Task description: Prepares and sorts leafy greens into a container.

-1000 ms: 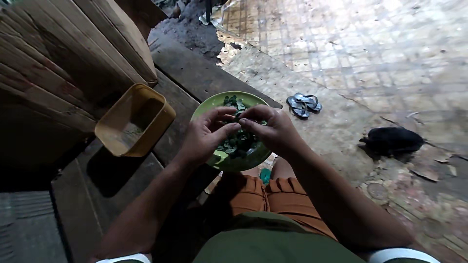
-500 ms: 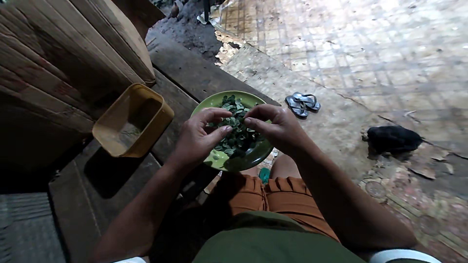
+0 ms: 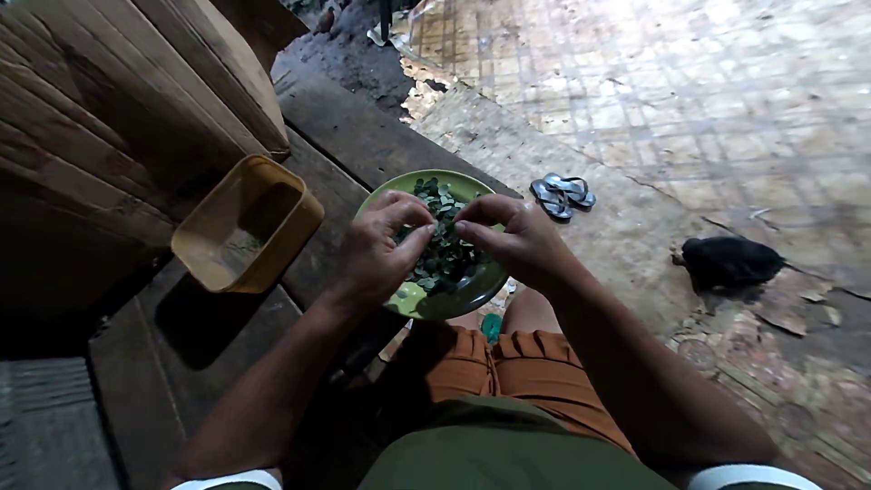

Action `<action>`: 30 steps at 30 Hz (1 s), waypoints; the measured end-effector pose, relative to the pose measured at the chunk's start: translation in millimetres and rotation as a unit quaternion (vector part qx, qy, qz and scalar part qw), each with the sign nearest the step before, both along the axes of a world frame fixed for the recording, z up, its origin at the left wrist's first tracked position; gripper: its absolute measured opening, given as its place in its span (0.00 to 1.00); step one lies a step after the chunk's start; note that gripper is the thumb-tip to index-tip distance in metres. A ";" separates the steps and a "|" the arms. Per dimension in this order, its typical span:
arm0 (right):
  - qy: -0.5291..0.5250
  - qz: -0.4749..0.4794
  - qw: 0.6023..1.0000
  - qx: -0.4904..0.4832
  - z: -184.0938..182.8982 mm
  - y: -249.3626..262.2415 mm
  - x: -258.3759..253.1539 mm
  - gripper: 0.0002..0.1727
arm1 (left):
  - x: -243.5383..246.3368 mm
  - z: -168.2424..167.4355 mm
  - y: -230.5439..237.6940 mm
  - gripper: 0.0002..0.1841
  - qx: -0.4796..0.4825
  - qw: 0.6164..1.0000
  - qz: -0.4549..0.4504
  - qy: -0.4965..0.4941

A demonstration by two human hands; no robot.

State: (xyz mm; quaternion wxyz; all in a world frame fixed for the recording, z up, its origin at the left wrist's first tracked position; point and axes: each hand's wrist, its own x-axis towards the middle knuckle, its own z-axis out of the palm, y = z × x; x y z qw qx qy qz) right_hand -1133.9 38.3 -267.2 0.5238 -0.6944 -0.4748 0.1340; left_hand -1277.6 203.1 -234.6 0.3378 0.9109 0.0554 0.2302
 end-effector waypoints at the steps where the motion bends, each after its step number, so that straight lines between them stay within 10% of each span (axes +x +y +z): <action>1: -0.021 -0.008 1.000 -0.001 -1.2 -0.4 2.4 0.09 | -2.7 2.1 5.7 0.05 0.008 1.000 0.007 -0.003; 16: -0.242 0.040 0.951 -0.189 23.5 38.8 25.5 0.12 | -77.3 50.9 116.2 0.20 0.211 0.894 0.353 0.177; 30: -0.083 -0.004 0.996 -0.040 14.1 27.4 31.1 0.10 | -21.4 18.0 35.7 0.13 0.042 0.997 0.048 0.036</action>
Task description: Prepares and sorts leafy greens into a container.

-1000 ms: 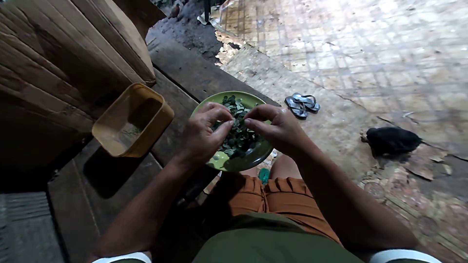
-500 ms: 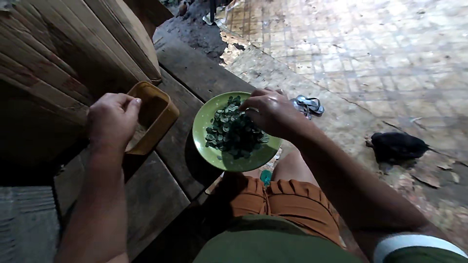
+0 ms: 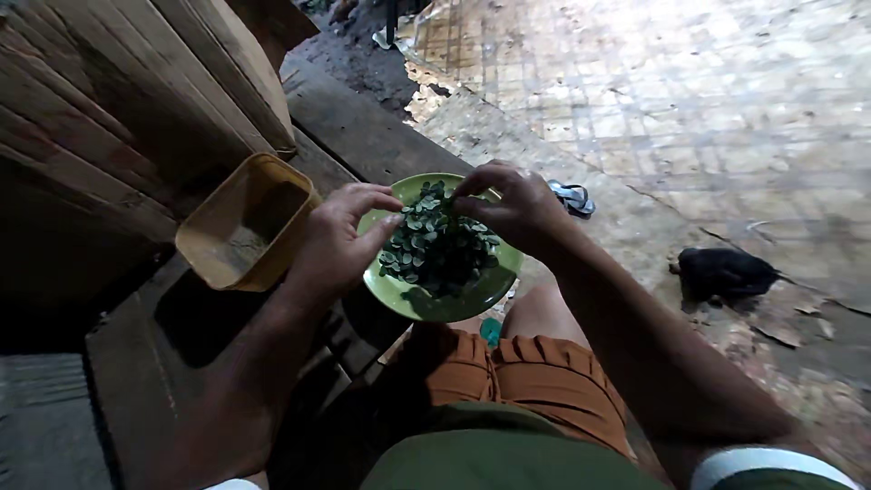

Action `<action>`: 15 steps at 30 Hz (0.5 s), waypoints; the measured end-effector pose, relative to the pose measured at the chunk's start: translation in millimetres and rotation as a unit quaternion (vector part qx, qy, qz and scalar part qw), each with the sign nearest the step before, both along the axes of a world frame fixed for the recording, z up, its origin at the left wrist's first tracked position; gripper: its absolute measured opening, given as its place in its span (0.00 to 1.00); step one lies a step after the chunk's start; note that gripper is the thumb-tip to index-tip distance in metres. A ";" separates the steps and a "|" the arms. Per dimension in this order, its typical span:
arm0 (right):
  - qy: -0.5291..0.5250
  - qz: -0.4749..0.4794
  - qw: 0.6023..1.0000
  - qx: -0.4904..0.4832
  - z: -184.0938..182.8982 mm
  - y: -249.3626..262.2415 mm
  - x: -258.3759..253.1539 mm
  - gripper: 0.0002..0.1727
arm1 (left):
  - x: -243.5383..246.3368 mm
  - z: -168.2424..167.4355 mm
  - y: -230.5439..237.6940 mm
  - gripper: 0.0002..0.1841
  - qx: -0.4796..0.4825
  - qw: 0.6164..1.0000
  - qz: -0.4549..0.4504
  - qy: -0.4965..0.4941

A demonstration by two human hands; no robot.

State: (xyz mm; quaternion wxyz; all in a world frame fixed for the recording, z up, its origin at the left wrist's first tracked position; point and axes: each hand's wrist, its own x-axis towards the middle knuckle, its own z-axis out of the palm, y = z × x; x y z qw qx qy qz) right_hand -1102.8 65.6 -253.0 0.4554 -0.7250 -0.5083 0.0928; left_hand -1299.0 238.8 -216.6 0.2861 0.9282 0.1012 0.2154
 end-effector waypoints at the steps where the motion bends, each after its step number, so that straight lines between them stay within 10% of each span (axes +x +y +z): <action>1: 0.043 -0.008 0.999 0.026 -1.8 -1.2 -1.1 0.10 | 4.0 -2.2 -7.4 0.12 -0.023 1.000 -0.015 0.001; 7: 0.299 0.023 0.941 0.159 -8.1 -0.5 -22.2 0.05 | 22.9 -18.7 -30.8 0.14 -0.095 0.995 -0.035 -0.005; 15: 0.321 0.032 0.930 0.179 -13.1 -0.7 -31.4 0.04 | 31.8 -20.4 -36.5 0.06 -0.188 0.981 0.008 -0.038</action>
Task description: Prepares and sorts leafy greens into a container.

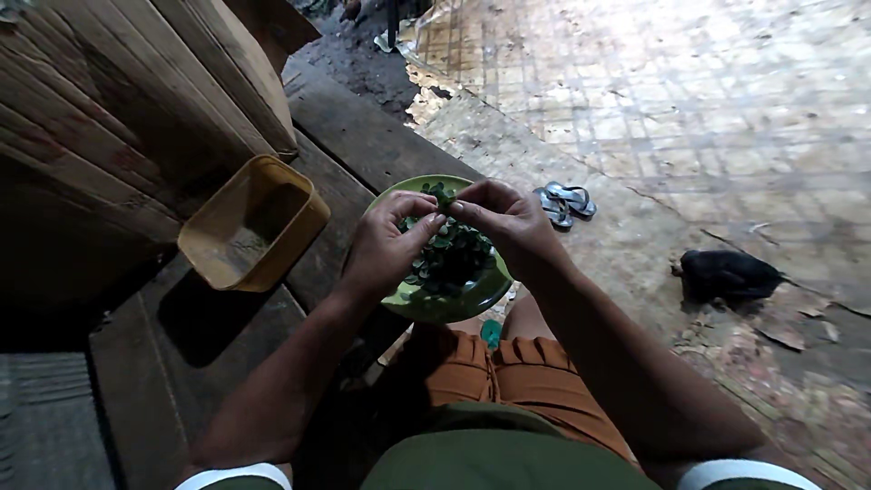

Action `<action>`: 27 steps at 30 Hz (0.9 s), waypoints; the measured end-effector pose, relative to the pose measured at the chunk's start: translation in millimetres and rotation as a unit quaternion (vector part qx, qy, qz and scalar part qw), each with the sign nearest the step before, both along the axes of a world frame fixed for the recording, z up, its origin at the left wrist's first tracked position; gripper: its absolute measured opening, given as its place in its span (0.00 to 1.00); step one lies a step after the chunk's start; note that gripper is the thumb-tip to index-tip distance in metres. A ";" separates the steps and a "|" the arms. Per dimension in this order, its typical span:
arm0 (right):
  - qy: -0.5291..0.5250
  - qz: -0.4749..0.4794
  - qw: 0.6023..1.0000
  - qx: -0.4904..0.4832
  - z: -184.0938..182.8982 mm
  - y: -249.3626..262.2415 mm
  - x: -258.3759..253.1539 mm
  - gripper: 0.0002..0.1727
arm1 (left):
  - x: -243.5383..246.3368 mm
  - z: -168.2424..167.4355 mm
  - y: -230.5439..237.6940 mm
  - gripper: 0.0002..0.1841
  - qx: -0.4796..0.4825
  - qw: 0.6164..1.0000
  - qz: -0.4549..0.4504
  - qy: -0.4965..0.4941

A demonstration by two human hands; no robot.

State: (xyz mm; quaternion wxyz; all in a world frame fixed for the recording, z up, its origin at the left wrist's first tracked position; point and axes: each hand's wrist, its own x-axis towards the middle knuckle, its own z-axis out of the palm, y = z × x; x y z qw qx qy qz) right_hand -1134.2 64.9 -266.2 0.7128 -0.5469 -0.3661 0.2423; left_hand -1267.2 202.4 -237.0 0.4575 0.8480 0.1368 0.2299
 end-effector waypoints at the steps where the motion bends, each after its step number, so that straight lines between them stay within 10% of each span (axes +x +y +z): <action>1: 0.001 0.002 1.000 -0.009 0.3 -1.7 0.9 0.05 | -0.5 0.3 0.9 0.06 -0.004 1.000 0.001 0.003; 9: -0.049 -0.037 0.997 -0.043 -0.4 -8.9 11.8 0.14 | -7.1 2.8 6.7 0.05 0.002 1.000 0.002 0.016; 16: -0.293 -0.068 0.952 -0.053 2.7 -2.9 8.4 0.11 | -11.4 3.5 7.3 0.07 0.067 0.997 -0.012 0.032; 23: -0.247 -0.089 0.963 -0.060 -2.7 -3.9 7.3 0.11 | -8.7 4.5 -3.5 0.31 -0.038 0.998 -0.041 0.021; 27: -0.222 -0.082 0.970 -0.050 -4.2 -5.2 1.6 0.10 | -2.3 4.2 -12.1 0.12 0.002 0.999 -0.028 -0.021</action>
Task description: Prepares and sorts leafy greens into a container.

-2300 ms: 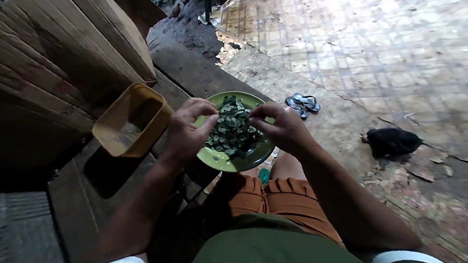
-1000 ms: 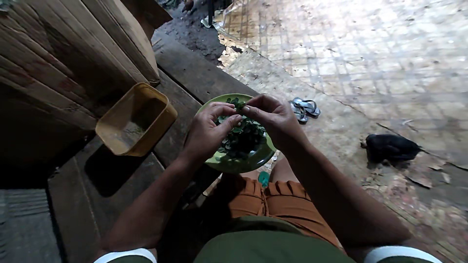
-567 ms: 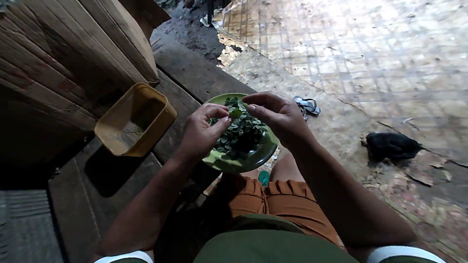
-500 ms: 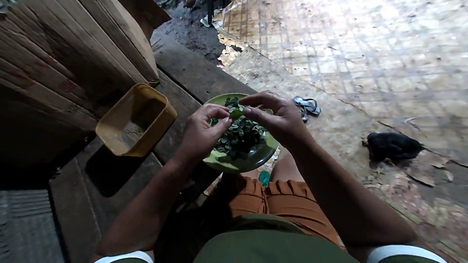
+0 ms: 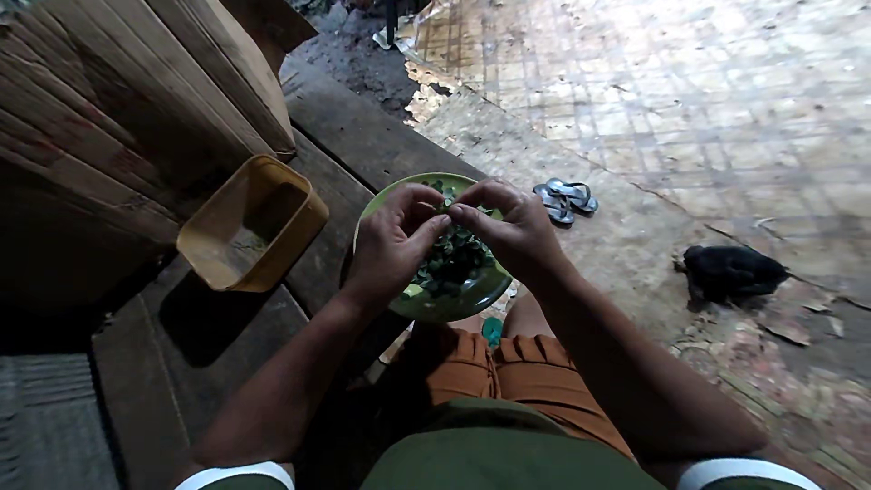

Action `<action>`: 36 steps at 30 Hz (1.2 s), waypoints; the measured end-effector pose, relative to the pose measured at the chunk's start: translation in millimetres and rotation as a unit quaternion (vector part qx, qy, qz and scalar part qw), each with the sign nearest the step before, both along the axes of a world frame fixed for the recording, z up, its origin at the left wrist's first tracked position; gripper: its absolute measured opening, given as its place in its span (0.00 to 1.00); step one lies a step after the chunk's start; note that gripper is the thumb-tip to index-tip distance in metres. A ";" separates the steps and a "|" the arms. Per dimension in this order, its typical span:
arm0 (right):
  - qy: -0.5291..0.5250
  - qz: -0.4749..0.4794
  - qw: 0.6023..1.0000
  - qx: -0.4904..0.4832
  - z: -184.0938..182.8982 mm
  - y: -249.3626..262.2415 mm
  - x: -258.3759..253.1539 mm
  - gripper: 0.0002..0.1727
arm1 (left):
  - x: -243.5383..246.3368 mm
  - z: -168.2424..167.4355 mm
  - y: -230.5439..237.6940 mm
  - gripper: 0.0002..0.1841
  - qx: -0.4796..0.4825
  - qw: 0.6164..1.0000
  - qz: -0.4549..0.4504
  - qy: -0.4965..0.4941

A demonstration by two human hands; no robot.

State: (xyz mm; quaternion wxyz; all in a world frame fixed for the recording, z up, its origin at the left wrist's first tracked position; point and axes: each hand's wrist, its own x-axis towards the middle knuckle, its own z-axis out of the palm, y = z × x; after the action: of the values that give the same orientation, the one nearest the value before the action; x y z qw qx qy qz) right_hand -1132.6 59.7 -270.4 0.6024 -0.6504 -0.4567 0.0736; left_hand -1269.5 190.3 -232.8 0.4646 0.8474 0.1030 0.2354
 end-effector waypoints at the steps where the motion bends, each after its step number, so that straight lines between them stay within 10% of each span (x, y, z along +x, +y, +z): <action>1: 0.008 0.002 1.000 0.002 -0.4 -0.8 0.4 0.10 | 0.9 -0.9 0.3 0.07 0.018 1.000 0.003 -0.009; 25: 0.097 0.016 0.995 0.014 -2.7 -3.3 3.6 0.07 | 2.5 -6.4 12.6 0.08 0.220 0.975 0.027 -0.006; 36: -0.160 0.001 0.962 -0.223 1.4 -17.3 24.9 0.15 | -57.8 40.0 103.2 0.16 0.342 0.897 0.244 0.135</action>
State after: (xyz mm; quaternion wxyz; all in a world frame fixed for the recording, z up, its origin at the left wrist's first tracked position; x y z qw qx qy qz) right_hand -1107.7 42.5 -269.0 0.3608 -0.7713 -0.5198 0.0690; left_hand -1327.3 293.6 -192.7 0.0556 0.9262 0.2810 0.2451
